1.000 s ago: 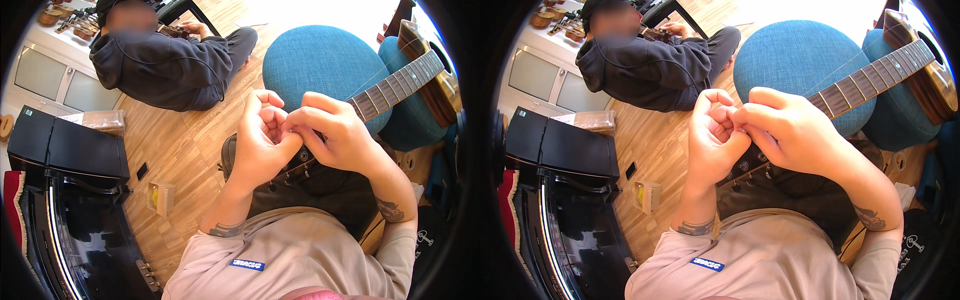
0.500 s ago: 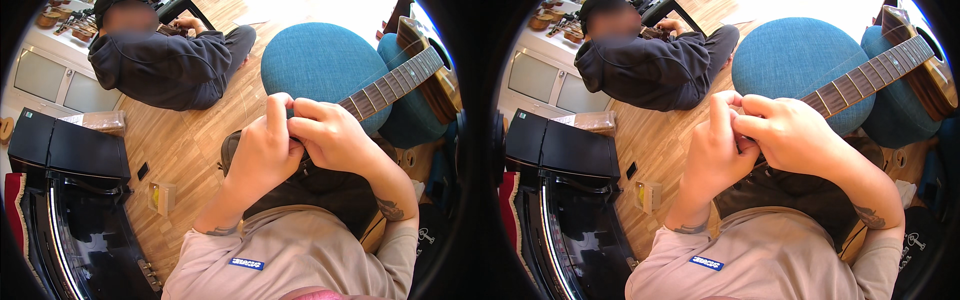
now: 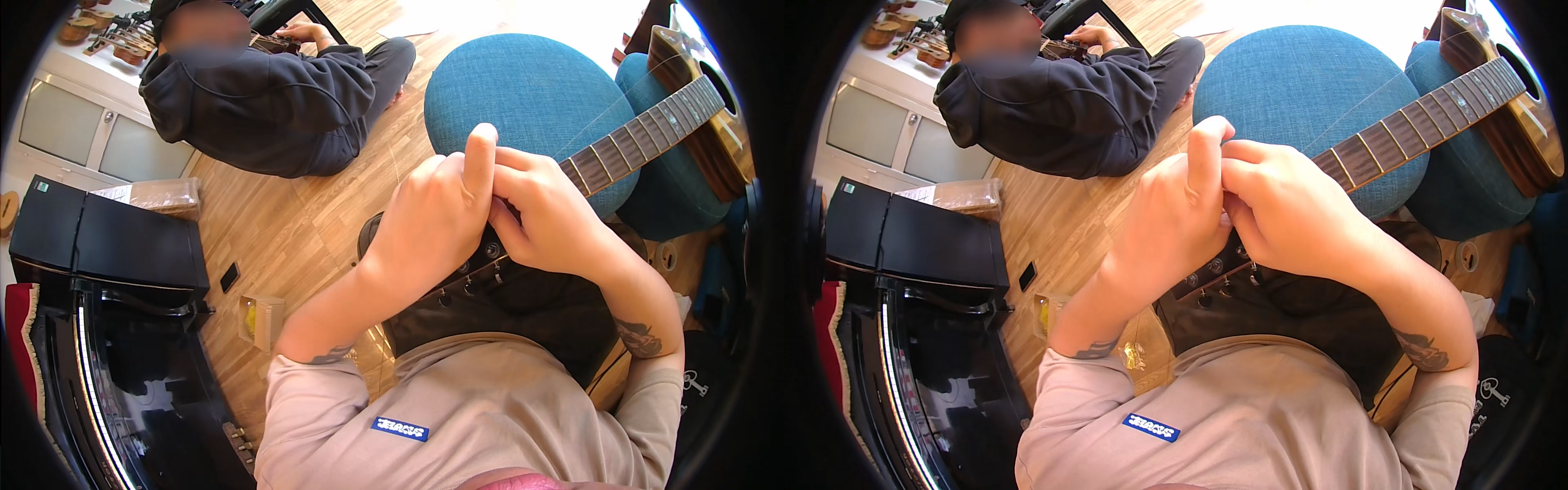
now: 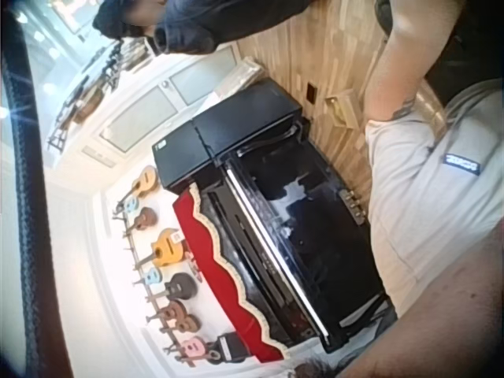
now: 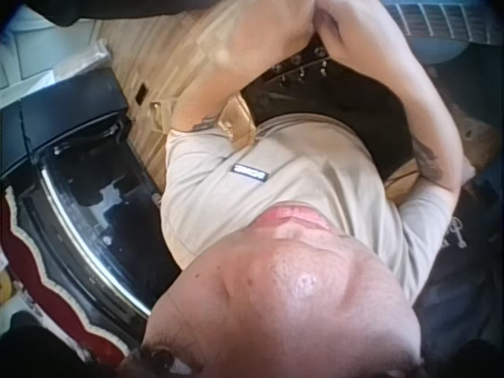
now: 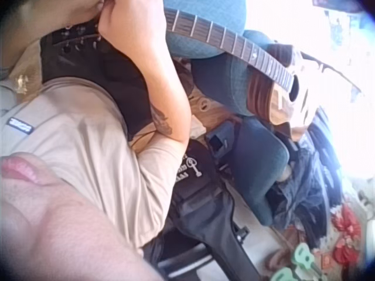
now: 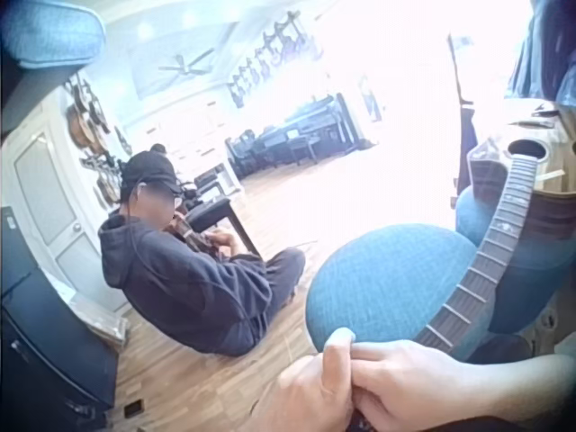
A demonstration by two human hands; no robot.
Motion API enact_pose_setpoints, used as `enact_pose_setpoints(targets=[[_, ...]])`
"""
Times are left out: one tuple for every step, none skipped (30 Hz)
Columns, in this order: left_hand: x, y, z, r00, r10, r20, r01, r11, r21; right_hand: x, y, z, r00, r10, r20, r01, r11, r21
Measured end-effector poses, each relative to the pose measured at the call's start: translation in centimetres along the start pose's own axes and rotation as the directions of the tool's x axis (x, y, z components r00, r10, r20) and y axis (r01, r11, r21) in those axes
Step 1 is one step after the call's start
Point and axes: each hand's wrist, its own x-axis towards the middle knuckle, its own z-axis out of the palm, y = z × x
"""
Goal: The person sits on the floor and strings a guitar by hand. They thread a string through the tuning peg hole, pull it taut, and wind it around the post to secure it. The process involves precise manipulation of the string and tuning pegs.
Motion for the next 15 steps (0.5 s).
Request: enact_pose_setpoints(targets=[[0.3, -0.2, -0.1, 0.999, 0.028, 0.018, -0.029, 0.999, 0.024, 0.1, -0.1, -0.1, 1.0, 0.011, -0.008, -0.011, 1.0, 0.002], [0.6, -0.3, -0.1, 0.998, 0.056, 0.036, -0.057, 0.997, 0.048, 0.1, -0.1, -0.1, 1.0, 0.022, -0.016, -0.022, 1.0, 0.004], [0.9, -0.6, -0.1, 0.995, 0.084, 0.056, -0.088, 0.994, 0.07, 0.2, -0.1, -0.2, 0.999, 0.046, -0.021, -0.046, 0.999, 0.015], [1.3, -0.6, -0.4, 0.993, 0.083, 0.081, -0.089, 0.994, 0.071, 0.3, -0.1, -0.3, 0.997, 0.07, -0.026, -0.069, 0.997, 0.026], [1.7, -0.6, -0.9, 0.991, 0.083, 0.105, -0.09, 0.993, 0.072, 0.4, -0.2, -0.5, 0.995, 0.093, -0.03, -0.092, 0.995, 0.037], [1.8, -0.6, -1.3, 0.988, 0.076, 0.133, -0.087, 0.993, 0.079, 0.5, -0.4, -0.6, 0.995, 0.1, -0.022, -0.1, 0.994, 0.033], [1.8, -0.8, -1.1, 0.989, 0.094, 0.115, -0.106, 0.989, 0.103, 0.6, -0.5, -0.8, 0.994, 0.108, -0.014, -0.107, 0.994, 0.028], [1.6, -1.0, -0.7, 0.989, 0.112, 0.097, -0.124, 0.984, 0.128, 0.7, -0.7, -0.8, 0.993, 0.115, -0.006, -0.115, 0.993, 0.023], [1.6, -1.1, -0.4, 0.988, 0.132, 0.078, -0.143, 0.979, 0.148, 0.7, -0.8, -0.9, 0.992, 0.122, -0.005, -0.122, 0.992, 0.031], [1.5, -1.2, -0.2, 0.987, 0.147, 0.062, -0.155, 0.975, 0.157, 0.8, -0.8, -0.9, 0.992, 0.129, -0.005, -0.129, 0.991, 0.041], [1.4, -1.2, -0.1, 0.986, 0.162, 0.045, -0.167, 0.972, 0.166, 0.8, -0.8, -0.9, 0.991, 0.136, -0.004, -0.136, 0.989, 0.05], [1.4, -1.3, 0.0, 0.984, 0.178, 0.029, -0.18, 0.968, 0.175, 0.8, -0.8, -0.8, 0.991, 0.132, -0.011, -0.131, 0.99, 0.051], [1.4, -1.2, 0.0, 0.985, 0.174, 0.018, -0.174, 0.968, 0.181, 0.8, -0.7, -0.7, 0.992, 0.128, -0.019, -0.126, 0.991, 0.052], [1.3, -1.2, 0.1, 0.986, 0.169, 0.007, -0.167, 0.968, 0.186, 0.9, -0.7, -0.7, 0.992, 0.123, -0.026, -0.121, 0.991, 0.053], [1.2, -1.1, 0.2, 0.987, 0.163, -0.003, -0.159, 0.968, 0.192, 0.9, -0.7, -0.7, 0.991, 0.131, -0.016, -0.13, 0.99, 0.047]])
